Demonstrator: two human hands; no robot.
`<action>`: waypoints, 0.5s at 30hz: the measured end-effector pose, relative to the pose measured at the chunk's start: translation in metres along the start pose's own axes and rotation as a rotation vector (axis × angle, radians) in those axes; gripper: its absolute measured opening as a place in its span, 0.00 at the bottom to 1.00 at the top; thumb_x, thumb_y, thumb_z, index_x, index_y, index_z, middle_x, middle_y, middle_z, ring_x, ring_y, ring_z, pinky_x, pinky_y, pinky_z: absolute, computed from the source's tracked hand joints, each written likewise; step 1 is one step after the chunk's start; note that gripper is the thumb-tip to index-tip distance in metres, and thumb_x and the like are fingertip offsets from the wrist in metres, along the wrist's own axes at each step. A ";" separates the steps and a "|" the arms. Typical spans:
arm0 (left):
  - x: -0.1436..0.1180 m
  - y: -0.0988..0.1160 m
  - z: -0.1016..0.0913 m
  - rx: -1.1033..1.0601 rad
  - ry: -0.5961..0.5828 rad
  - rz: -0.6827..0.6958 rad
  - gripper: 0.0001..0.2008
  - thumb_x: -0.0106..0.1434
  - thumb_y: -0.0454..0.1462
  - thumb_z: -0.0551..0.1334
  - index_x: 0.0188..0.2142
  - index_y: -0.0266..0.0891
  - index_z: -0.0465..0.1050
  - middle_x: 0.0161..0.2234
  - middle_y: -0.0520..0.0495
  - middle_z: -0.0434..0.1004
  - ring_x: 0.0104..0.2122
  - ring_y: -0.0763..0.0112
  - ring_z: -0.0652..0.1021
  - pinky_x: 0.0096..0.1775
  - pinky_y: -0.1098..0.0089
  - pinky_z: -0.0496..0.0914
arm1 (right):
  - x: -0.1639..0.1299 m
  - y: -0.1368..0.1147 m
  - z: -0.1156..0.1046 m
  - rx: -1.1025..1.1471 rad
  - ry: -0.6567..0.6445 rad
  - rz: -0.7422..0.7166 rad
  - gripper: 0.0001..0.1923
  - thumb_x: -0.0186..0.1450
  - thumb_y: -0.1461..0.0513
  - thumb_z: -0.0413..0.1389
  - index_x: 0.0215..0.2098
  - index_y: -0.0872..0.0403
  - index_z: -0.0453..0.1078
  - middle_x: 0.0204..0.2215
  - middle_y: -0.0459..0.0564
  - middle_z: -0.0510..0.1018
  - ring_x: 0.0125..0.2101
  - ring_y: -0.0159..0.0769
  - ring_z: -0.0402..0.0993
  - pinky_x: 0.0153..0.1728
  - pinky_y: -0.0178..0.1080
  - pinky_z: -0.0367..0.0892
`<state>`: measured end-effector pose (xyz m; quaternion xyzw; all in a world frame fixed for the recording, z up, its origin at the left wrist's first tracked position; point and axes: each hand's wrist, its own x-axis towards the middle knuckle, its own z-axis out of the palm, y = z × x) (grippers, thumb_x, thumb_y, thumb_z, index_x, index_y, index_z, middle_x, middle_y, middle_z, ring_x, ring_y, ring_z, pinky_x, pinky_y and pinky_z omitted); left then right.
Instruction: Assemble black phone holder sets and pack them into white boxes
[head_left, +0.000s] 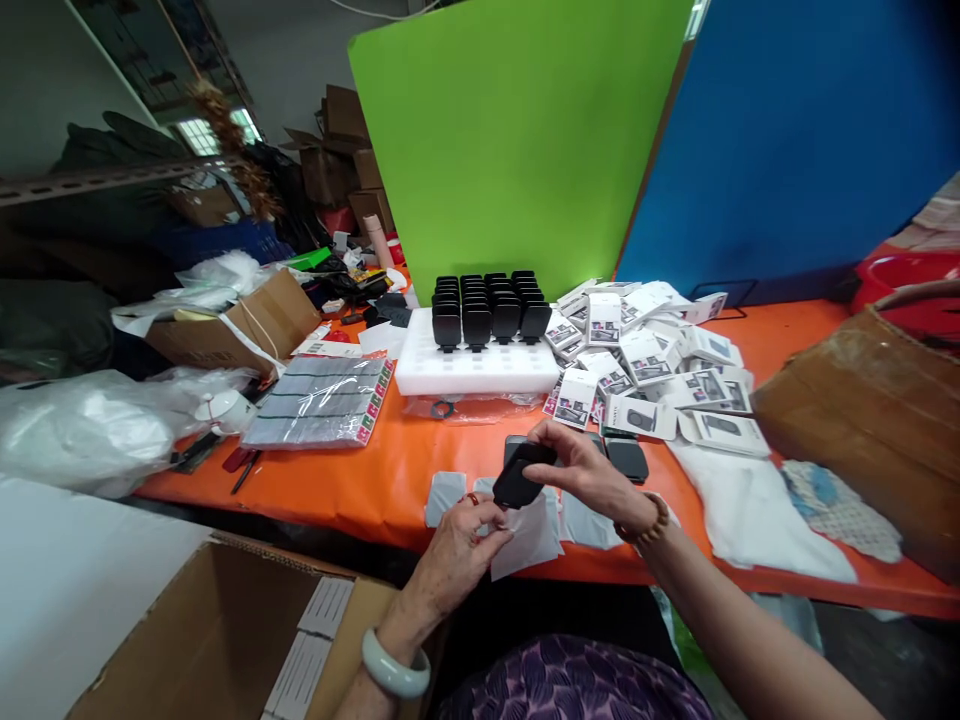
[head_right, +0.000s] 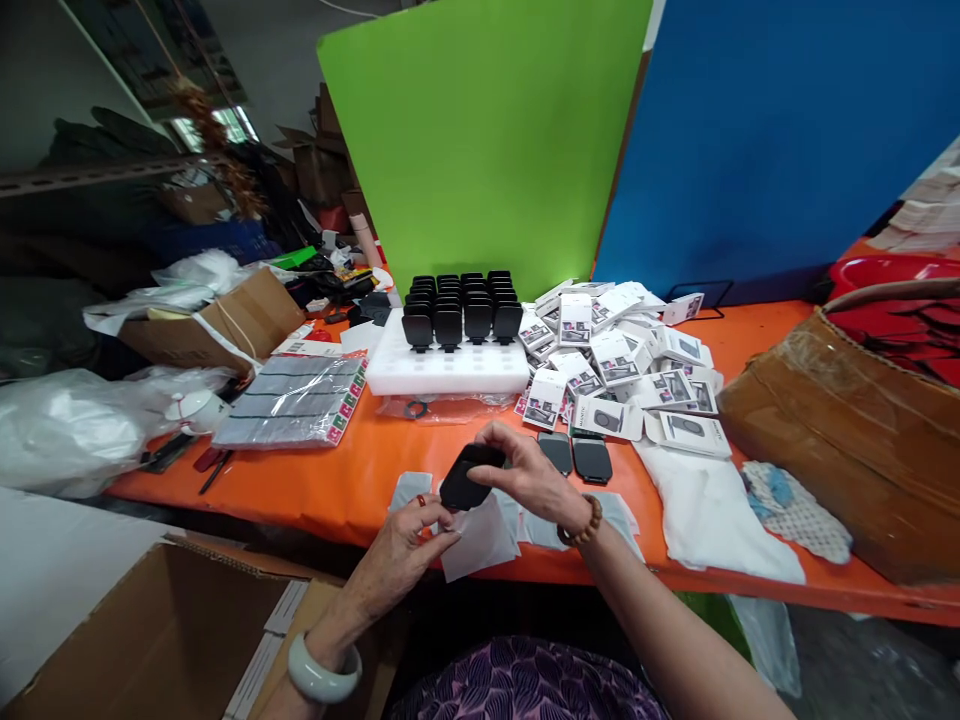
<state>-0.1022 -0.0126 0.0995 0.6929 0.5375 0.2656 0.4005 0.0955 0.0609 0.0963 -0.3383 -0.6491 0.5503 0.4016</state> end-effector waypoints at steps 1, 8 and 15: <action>0.000 0.006 0.002 -0.012 0.004 0.007 0.04 0.58 0.34 0.61 0.27 0.40 0.74 0.35 0.47 0.75 0.40 0.65 0.74 0.45 0.67 0.66 | -0.011 -0.002 -0.001 -0.020 0.024 0.001 0.10 0.59 0.58 0.61 0.34 0.52 0.64 0.31 0.44 0.67 0.32 0.33 0.63 0.35 0.36 0.62; 0.004 0.031 0.029 -0.211 0.044 -0.003 0.03 0.56 0.36 0.63 0.27 0.40 0.74 0.47 0.43 0.75 0.49 0.62 0.73 0.51 0.64 0.65 | -0.058 -0.005 0.000 -0.060 0.042 0.089 0.08 0.61 0.59 0.59 0.37 0.51 0.67 0.33 0.45 0.70 0.36 0.34 0.65 0.38 0.36 0.62; 0.009 0.047 0.038 -0.472 -0.017 0.044 0.07 0.59 0.38 0.61 0.27 0.38 0.70 0.45 0.42 0.76 0.46 0.64 0.75 0.49 0.66 0.67 | -0.083 -0.006 -0.001 -0.024 0.127 0.071 0.16 0.64 0.54 0.57 0.48 0.49 0.63 0.45 0.50 0.71 0.45 0.38 0.68 0.46 0.40 0.65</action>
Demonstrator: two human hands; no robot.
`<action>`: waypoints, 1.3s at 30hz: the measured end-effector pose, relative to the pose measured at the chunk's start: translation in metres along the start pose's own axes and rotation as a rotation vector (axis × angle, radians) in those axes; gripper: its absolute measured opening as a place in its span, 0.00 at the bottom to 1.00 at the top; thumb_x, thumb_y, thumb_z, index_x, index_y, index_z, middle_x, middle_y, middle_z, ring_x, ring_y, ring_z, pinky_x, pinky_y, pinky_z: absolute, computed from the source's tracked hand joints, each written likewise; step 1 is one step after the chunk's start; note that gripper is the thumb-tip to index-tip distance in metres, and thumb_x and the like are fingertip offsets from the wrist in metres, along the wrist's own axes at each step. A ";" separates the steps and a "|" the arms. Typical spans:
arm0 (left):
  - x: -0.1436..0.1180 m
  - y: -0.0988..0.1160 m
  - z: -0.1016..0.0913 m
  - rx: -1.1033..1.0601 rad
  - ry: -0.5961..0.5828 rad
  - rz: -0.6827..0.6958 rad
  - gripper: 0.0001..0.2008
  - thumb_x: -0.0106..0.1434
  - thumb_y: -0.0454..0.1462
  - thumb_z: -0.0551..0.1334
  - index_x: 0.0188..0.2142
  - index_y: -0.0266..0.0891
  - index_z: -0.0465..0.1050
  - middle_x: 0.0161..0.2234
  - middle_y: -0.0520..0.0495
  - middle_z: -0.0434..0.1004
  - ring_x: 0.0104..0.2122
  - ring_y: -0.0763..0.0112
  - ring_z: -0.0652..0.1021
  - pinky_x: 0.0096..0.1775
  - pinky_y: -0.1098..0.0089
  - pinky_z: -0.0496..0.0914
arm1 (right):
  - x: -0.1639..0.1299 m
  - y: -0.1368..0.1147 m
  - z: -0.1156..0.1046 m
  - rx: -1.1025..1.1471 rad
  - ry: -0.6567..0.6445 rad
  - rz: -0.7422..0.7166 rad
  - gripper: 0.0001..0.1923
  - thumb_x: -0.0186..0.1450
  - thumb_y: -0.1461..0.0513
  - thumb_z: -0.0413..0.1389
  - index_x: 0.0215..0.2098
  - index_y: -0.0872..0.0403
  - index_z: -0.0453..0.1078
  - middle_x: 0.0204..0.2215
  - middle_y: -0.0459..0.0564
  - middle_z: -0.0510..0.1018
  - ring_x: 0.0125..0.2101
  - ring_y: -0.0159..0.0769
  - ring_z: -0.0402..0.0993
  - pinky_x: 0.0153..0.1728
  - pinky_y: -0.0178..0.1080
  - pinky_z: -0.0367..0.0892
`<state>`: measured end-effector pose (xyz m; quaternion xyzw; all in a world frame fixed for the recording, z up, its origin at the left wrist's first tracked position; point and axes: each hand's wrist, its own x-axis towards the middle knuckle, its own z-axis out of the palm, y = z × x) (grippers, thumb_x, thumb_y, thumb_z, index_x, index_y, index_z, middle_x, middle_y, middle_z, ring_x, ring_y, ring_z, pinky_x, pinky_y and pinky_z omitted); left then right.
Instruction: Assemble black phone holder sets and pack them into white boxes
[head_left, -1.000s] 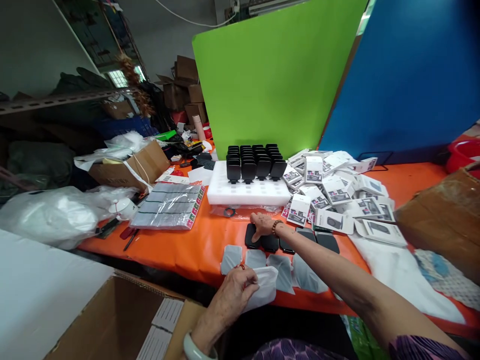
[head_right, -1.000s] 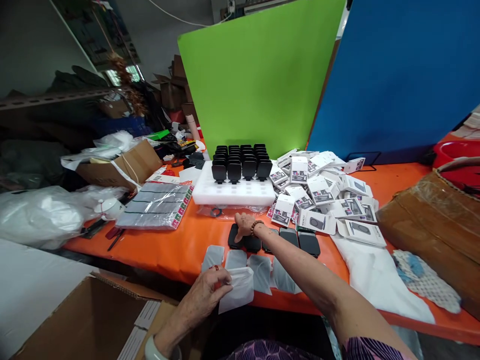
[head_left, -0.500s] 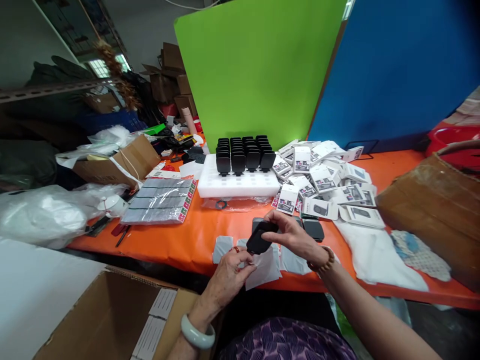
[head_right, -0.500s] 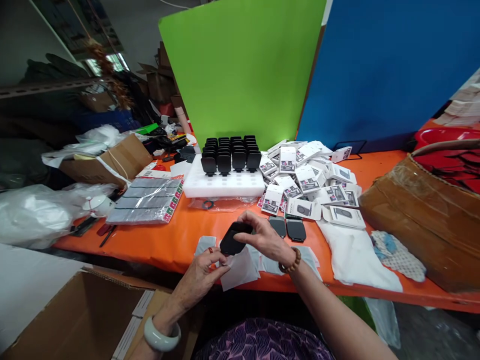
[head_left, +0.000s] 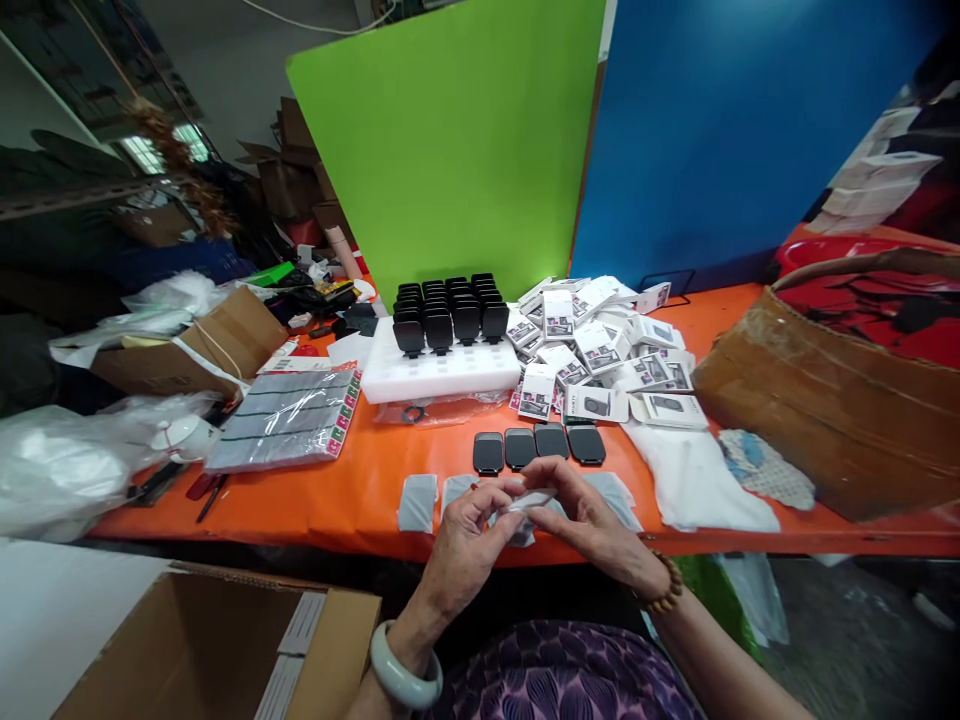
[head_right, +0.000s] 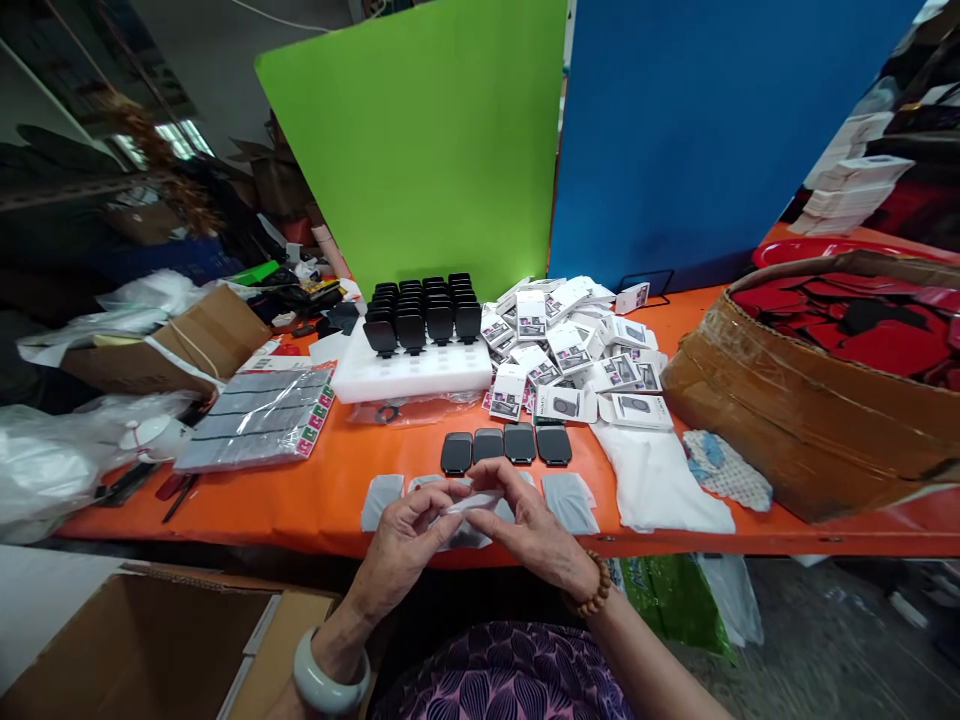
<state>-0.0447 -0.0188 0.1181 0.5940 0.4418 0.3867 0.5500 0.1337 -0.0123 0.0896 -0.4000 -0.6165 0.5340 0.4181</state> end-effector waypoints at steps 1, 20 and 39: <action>0.000 0.005 0.000 0.008 -0.021 -0.007 0.08 0.59 0.38 0.61 0.26 0.38 0.69 0.44 0.42 0.76 0.44 0.64 0.75 0.47 0.67 0.68 | -0.001 0.000 -0.002 -0.031 0.021 -0.017 0.21 0.62 0.54 0.59 0.51 0.49 0.62 0.48 0.50 0.69 0.47 0.39 0.67 0.48 0.41 0.64; -0.019 -0.026 0.020 0.305 0.438 0.041 0.13 0.56 0.38 0.64 0.42 0.41 0.74 0.41 0.45 0.79 0.43 0.61 0.77 0.49 0.61 0.69 | 0.025 0.005 0.011 0.556 0.168 0.242 0.22 0.52 0.46 0.64 0.29 0.54 0.67 0.21 0.41 0.68 0.20 0.26 0.56 0.22 0.31 0.53; -0.001 -0.050 0.016 -0.242 0.329 -0.136 0.18 0.55 0.46 0.67 0.42 0.38 0.76 0.50 0.44 0.71 0.48 0.63 0.73 0.46 0.69 0.70 | 0.001 0.019 0.015 0.005 0.015 0.028 0.14 0.65 0.56 0.54 0.49 0.49 0.67 0.42 0.48 0.76 0.41 0.38 0.72 0.43 0.40 0.67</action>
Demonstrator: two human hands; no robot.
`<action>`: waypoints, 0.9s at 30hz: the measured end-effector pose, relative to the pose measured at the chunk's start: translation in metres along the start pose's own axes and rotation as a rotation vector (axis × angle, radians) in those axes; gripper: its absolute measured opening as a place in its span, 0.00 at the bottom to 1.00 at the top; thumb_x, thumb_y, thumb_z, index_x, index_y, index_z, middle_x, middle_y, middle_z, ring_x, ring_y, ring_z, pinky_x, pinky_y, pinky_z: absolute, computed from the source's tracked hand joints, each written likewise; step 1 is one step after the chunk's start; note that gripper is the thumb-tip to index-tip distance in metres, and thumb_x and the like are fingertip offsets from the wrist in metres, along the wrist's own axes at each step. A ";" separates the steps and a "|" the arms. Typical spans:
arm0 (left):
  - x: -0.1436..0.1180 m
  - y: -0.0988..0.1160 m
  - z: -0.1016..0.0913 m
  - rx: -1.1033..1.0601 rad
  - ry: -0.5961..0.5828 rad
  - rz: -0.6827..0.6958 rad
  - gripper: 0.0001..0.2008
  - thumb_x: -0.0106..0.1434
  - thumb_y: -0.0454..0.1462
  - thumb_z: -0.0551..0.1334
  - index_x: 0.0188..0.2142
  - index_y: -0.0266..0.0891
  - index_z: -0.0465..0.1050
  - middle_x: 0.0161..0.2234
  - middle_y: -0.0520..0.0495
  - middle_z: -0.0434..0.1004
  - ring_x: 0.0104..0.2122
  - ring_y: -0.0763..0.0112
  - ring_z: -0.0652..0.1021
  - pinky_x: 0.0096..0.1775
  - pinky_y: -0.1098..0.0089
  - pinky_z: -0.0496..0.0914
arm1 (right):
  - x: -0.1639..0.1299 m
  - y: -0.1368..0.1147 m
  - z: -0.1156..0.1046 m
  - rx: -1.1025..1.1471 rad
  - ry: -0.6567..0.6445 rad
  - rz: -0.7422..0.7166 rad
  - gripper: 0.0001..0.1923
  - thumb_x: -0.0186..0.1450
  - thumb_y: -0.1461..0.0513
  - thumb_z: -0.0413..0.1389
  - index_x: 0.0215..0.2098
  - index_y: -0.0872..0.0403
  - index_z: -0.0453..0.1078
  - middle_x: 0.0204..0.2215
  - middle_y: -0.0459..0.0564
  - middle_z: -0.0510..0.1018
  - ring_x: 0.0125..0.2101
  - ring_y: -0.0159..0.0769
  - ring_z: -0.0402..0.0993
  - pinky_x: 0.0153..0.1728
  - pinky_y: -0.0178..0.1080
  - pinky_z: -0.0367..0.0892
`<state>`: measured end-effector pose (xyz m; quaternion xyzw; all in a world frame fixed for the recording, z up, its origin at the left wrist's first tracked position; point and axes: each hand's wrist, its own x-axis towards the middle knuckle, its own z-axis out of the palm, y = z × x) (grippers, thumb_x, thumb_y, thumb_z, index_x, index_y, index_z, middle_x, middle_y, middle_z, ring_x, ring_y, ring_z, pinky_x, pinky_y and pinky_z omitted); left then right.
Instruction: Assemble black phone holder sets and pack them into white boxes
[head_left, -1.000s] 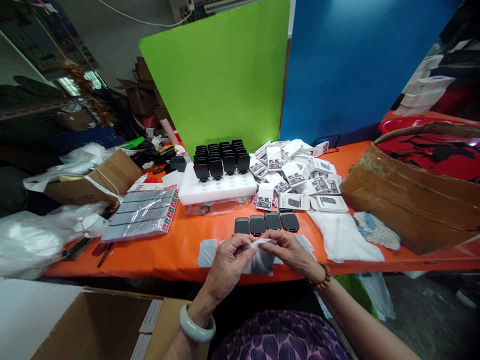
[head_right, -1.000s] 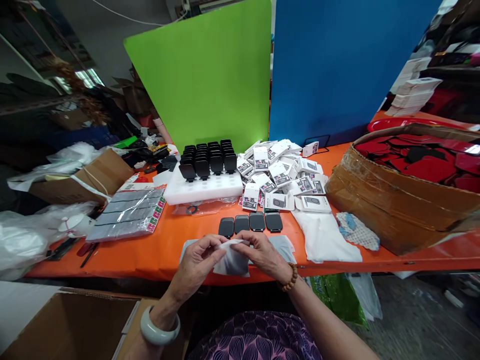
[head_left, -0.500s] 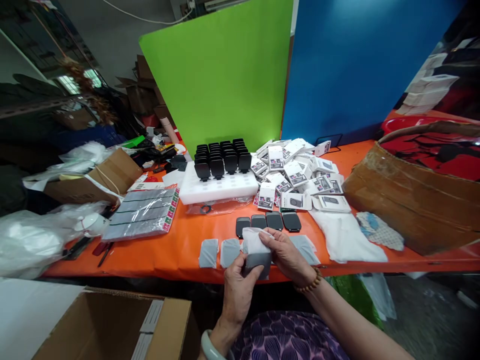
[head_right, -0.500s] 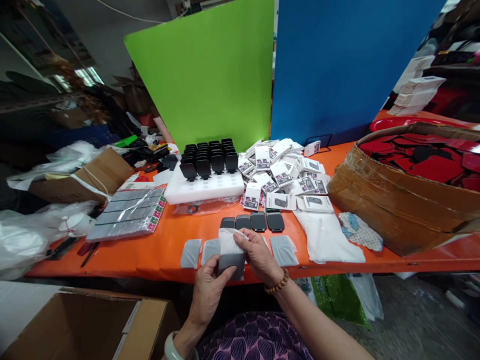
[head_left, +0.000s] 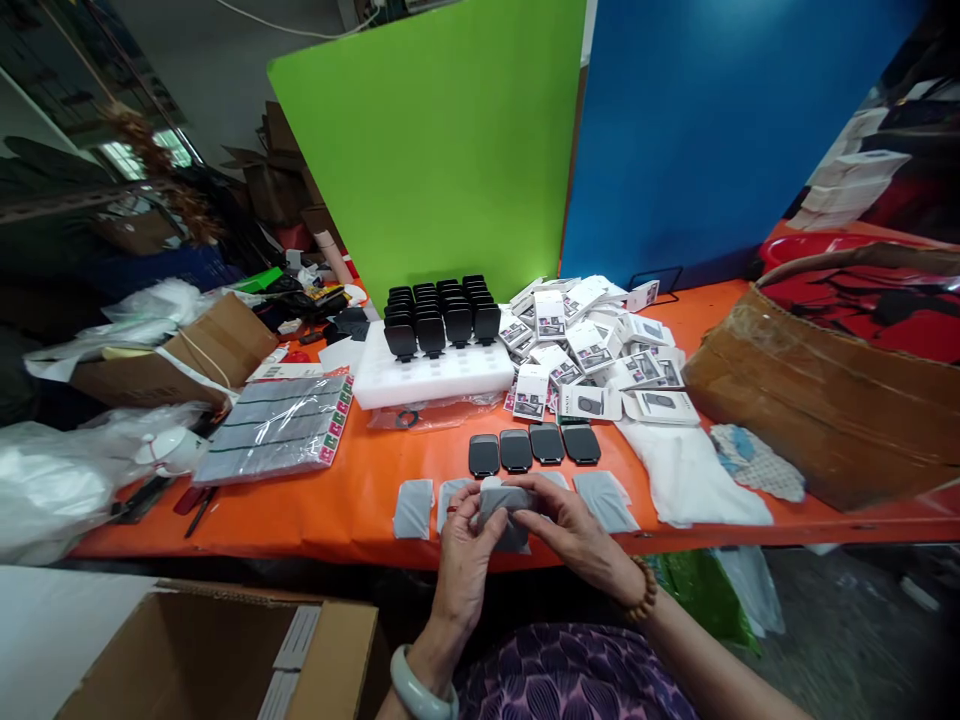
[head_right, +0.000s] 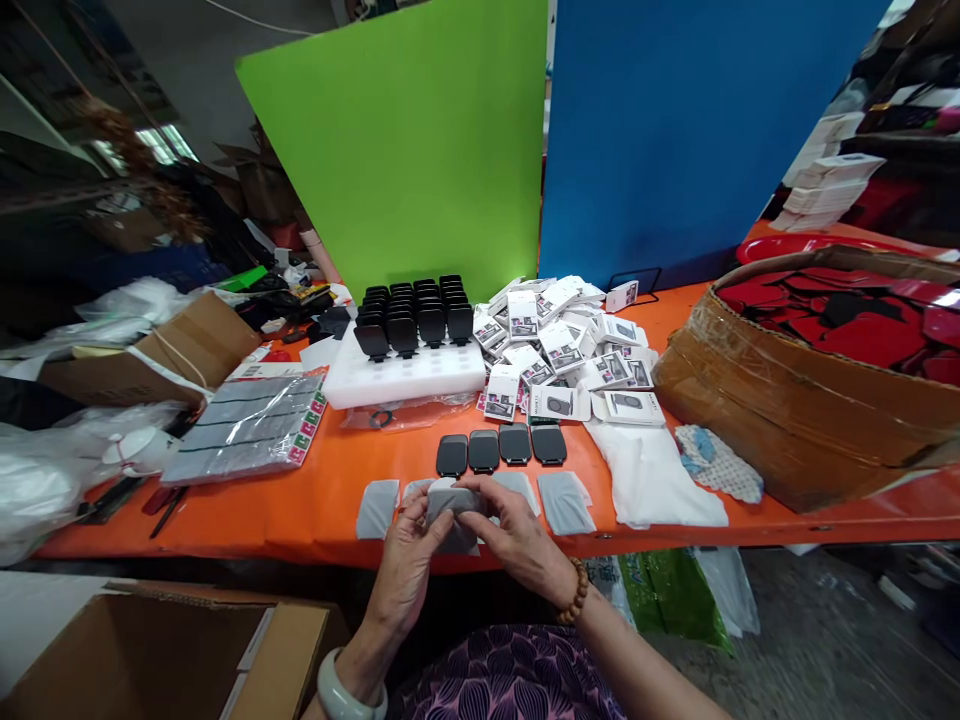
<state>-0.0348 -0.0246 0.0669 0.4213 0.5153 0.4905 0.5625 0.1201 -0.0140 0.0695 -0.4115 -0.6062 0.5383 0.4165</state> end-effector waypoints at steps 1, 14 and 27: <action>0.001 -0.002 0.001 -0.016 0.018 -0.010 0.19 0.55 0.46 0.67 0.42 0.38 0.75 0.51 0.43 0.71 0.49 0.63 0.73 0.47 0.68 0.70 | 0.002 0.006 0.002 0.074 0.019 0.024 0.14 0.65 0.56 0.55 0.48 0.49 0.67 0.40 0.48 0.75 0.39 0.36 0.72 0.41 0.39 0.68; 0.034 -0.003 -0.005 -0.152 0.055 -0.127 0.26 0.47 0.44 0.71 0.43 0.35 0.69 0.33 0.46 0.79 0.29 0.70 0.78 0.33 0.70 0.72 | 0.028 0.033 0.016 0.312 0.111 0.109 0.18 0.61 0.55 0.58 0.46 0.51 0.60 0.30 0.43 0.72 0.26 0.30 0.68 0.27 0.34 0.65; 0.152 -0.006 -0.087 0.616 0.497 -0.142 0.21 0.52 0.37 0.62 0.46 0.36 0.66 0.35 0.44 0.74 0.40 0.56 0.77 0.43 0.57 0.71 | -0.032 0.057 -0.178 -0.944 0.789 0.060 0.12 0.65 0.57 0.49 0.30 0.54 0.69 0.30 0.52 0.76 0.33 0.40 0.71 0.38 0.42 0.65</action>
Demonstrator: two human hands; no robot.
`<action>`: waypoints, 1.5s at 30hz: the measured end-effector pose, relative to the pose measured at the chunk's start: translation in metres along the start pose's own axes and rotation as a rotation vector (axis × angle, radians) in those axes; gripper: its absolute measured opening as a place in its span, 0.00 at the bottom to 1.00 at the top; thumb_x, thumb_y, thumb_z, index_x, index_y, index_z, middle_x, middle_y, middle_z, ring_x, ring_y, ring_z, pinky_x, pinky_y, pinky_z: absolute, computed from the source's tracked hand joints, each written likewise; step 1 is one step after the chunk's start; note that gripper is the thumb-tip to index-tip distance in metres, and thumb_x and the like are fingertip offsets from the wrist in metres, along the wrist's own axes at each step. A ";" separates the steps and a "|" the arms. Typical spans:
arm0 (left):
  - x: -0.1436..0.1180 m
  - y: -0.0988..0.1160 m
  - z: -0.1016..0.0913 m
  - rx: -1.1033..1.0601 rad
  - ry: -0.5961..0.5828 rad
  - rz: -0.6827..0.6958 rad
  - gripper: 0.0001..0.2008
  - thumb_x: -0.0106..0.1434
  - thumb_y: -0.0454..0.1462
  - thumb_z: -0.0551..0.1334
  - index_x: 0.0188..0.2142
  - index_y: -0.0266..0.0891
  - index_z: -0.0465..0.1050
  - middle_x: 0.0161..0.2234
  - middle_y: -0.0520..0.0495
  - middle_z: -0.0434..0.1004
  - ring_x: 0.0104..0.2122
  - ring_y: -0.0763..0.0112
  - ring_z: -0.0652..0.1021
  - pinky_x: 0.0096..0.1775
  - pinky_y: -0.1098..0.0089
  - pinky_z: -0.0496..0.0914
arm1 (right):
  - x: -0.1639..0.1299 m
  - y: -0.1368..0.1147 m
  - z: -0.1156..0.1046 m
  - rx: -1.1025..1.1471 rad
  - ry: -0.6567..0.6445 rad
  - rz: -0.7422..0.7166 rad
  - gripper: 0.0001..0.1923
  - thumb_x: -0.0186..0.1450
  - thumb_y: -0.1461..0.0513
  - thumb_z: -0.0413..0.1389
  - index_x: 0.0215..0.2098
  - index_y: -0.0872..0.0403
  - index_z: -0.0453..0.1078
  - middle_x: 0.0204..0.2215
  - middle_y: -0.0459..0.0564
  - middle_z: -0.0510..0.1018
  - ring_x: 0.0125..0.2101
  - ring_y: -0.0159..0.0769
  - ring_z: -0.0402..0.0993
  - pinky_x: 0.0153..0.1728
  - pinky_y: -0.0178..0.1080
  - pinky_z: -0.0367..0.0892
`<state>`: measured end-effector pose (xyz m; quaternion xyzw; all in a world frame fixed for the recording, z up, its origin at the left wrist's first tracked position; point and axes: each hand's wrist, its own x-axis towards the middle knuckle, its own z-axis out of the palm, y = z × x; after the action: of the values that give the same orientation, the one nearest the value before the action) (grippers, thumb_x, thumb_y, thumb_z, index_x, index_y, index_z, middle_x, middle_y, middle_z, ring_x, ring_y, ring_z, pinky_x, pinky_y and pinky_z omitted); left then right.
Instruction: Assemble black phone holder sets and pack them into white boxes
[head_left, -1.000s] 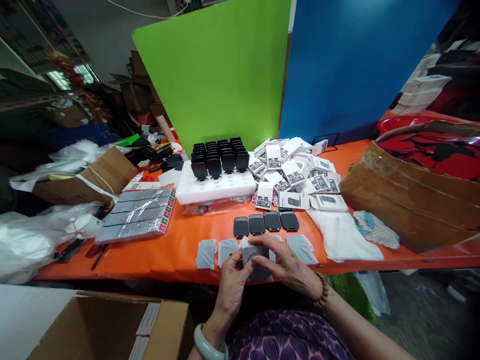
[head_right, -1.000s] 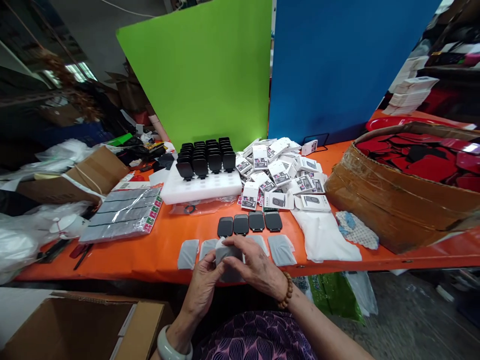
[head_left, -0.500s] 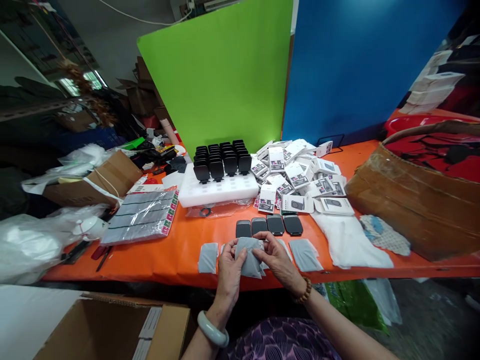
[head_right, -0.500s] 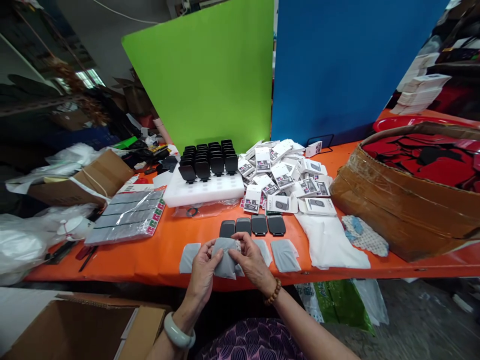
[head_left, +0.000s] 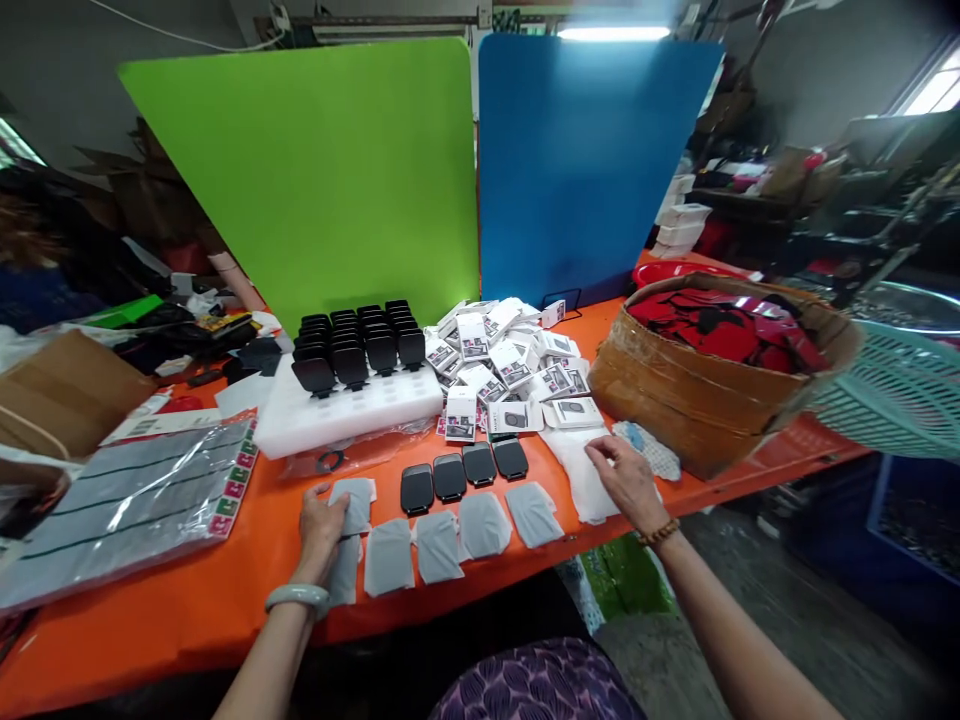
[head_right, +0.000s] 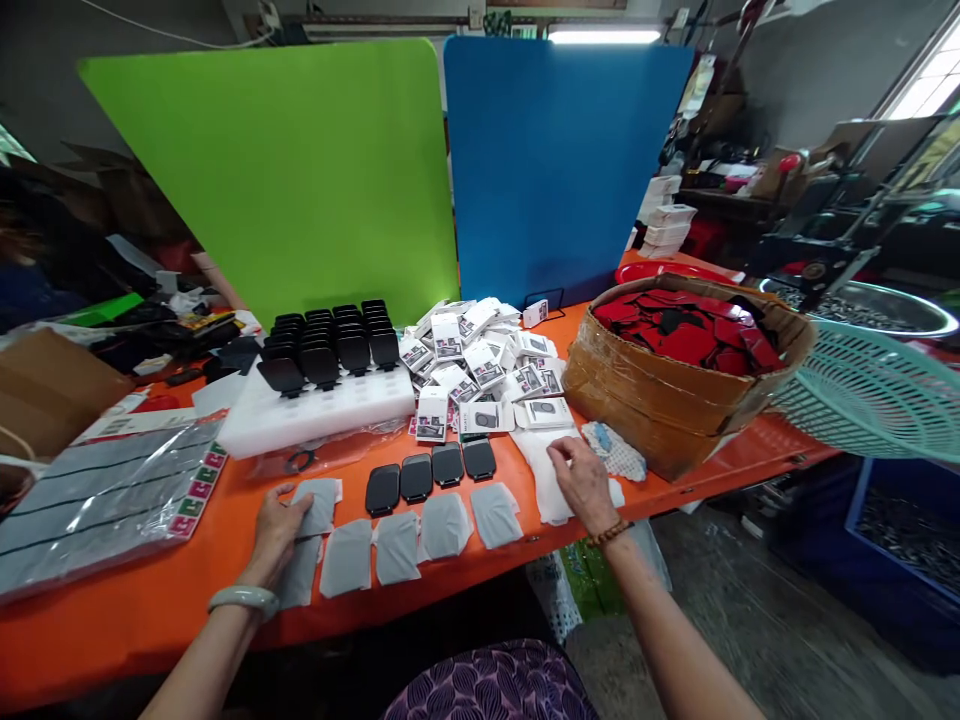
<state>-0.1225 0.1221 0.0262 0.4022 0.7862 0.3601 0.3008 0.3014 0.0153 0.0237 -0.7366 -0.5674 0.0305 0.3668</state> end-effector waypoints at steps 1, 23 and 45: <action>0.004 -0.002 0.000 0.066 0.014 0.010 0.20 0.53 0.37 0.62 0.47 0.35 0.67 0.38 0.41 0.75 0.44 0.52 0.76 0.46 0.54 0.69 | 0.005 0.015 -0.003 -0.055 0.009 -0.005 0.11 0.64 0.59 0.49 0.29 0.54 0.70 0.31 0.54 0.76 0.35 0.42 0.71 0.39 0.43 0.64; 0.001 -0.034 -0.003 0.611 -0.124 0.416 0.30 0.51 0.40 0.67 0.54 0.36 0.68 0.49 0.38 0.73 0.50 0.61 0.73 0.50 0.69 0.64 | 0.020 0.076 0.044 -0.024 0.043 -0.061 0.11 0.55 0.54 0.49 0.21 0.51 0.64 0.32 0.54 0.75 0.36 0.45 0.69 0.41 0.48 0.62; -0.064 0.004 0.032 0.283 -0.075 0.709 0.20 0.56 0.42 0.62 0.47 0.36 0.72 0.51 0.36 0.68 0.54 0.52 0.69 0.57 0.56 0.63 | 0.002 0.045 0.011 -0.280 -0.006 -0.110 0.04 0.59 0.63 0.53 0.29 0.53 0.70 0.41 0.55 0.74 0.45 0.48 0.64 0.46 0.48 0.56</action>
<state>-0.0646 0.0794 0.0231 0.6996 0.6287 0.3147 0.1275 0.3337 0.0192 -0.0095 -0.7483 -0.6067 -0.0669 0.2599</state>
